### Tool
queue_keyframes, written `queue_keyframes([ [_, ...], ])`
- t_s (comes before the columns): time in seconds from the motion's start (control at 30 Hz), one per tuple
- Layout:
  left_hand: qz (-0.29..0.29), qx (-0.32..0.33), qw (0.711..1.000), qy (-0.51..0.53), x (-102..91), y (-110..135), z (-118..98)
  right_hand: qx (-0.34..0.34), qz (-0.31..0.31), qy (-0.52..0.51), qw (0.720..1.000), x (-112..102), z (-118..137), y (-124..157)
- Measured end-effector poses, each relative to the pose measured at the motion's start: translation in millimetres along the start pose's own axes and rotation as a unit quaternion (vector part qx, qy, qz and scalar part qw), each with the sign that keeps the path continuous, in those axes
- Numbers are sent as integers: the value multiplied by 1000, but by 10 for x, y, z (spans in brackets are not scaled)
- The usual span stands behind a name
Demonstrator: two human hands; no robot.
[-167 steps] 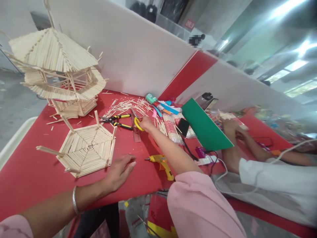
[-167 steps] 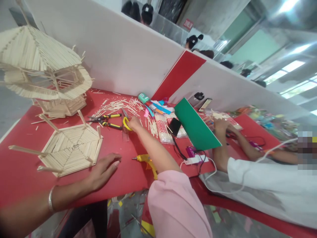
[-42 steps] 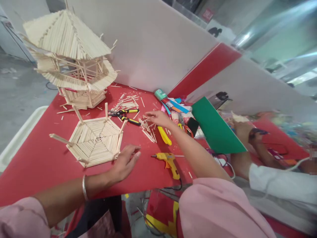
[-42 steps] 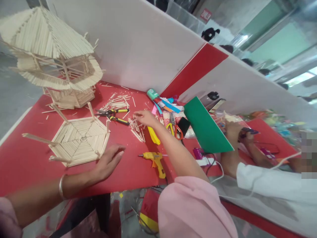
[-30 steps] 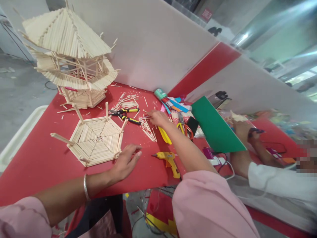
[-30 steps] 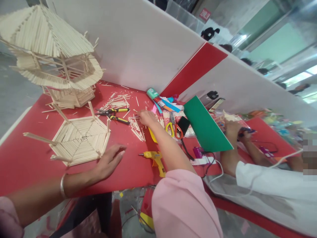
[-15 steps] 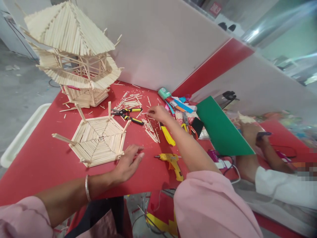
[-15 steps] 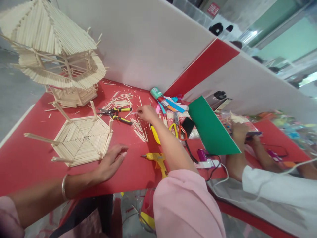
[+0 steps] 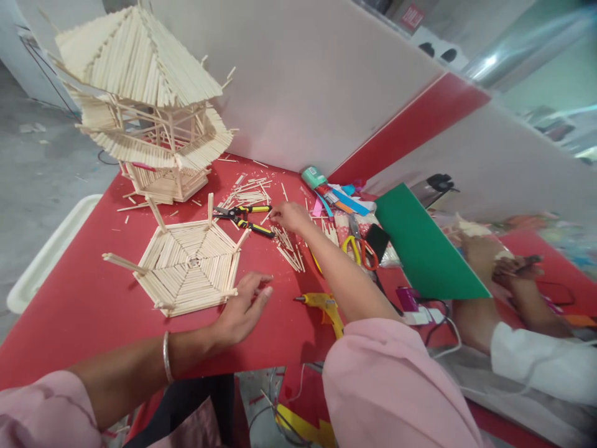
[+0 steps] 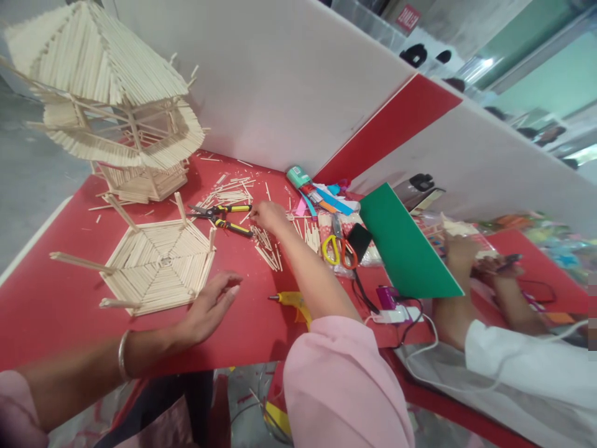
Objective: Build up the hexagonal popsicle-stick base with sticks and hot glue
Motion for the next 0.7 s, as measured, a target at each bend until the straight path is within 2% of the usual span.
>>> queue_keyframes([
  [0.1, 3, -34, 998, 52, 11, 10, 36, 4, -3, -23, 1000, 57, 30, -11],
  [0.2, 15, -95, 978, 184, 56, 5, 112, -7, -18, -55, 998, 19, 55, 70],
  [0.3, 13, -172, 915, 365, 122, -24, 193, -24, -25, -101, 994, -98, 67, 325],
  [0.4, -12, -243, 841, 484, 178, -47, 246, -60, 8, -166, 984, -139, 155, 783],
  [0.47, -13, -274, 811, 516, 210, -49, 251, -110, 50, -288, 950, -77, 304, 1146],
  [0.53, 6, -286, 801, 526, 234, -45, 232, -133, 90, -328, 931, 45, 454, 1462],
  [0.6, 31, -285, 801, 526, 245, -38, 205, -175, 88, -306, 932, 134, 560, 1663],
  [0.7, 50, -290, 799, 525, 245, -21, 175, -193, 73, -316, 926, 140, 479, 1684],
])
Point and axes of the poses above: each hand's wrist, its own y-axis away from the middle knuckle, its own x-axis out of the palm, z = x × y, the point moved 4 cm from there along -y, towards the middle knuckle, and after that the axes turned 1 degree about -z, right-handed, at the moved point
